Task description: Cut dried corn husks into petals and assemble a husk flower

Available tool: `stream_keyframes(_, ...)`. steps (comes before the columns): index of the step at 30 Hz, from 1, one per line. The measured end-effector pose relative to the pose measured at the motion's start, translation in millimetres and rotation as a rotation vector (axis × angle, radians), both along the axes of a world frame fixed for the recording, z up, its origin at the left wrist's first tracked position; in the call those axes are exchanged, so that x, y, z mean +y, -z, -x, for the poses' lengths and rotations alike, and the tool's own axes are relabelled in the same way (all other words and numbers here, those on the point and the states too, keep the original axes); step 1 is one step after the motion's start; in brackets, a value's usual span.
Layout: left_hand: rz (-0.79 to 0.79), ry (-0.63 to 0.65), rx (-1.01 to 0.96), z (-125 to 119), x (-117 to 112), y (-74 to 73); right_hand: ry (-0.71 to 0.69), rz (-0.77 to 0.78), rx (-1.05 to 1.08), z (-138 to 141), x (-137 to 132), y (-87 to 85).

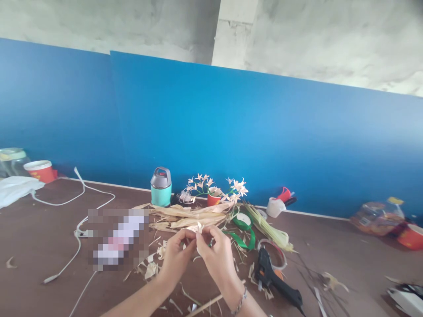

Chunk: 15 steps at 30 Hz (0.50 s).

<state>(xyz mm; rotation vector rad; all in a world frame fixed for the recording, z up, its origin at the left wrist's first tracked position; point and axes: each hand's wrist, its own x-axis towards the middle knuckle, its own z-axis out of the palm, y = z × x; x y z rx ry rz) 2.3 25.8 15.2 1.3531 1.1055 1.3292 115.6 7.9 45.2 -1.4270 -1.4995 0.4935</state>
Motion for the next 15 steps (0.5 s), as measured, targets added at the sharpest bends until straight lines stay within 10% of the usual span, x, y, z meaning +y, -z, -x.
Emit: stream_keyframes(15, 0.177, 0.005, -0.271, 1, 8, 5.5, -0.122, 0.081, 0.240, -11, 7, -5.9)
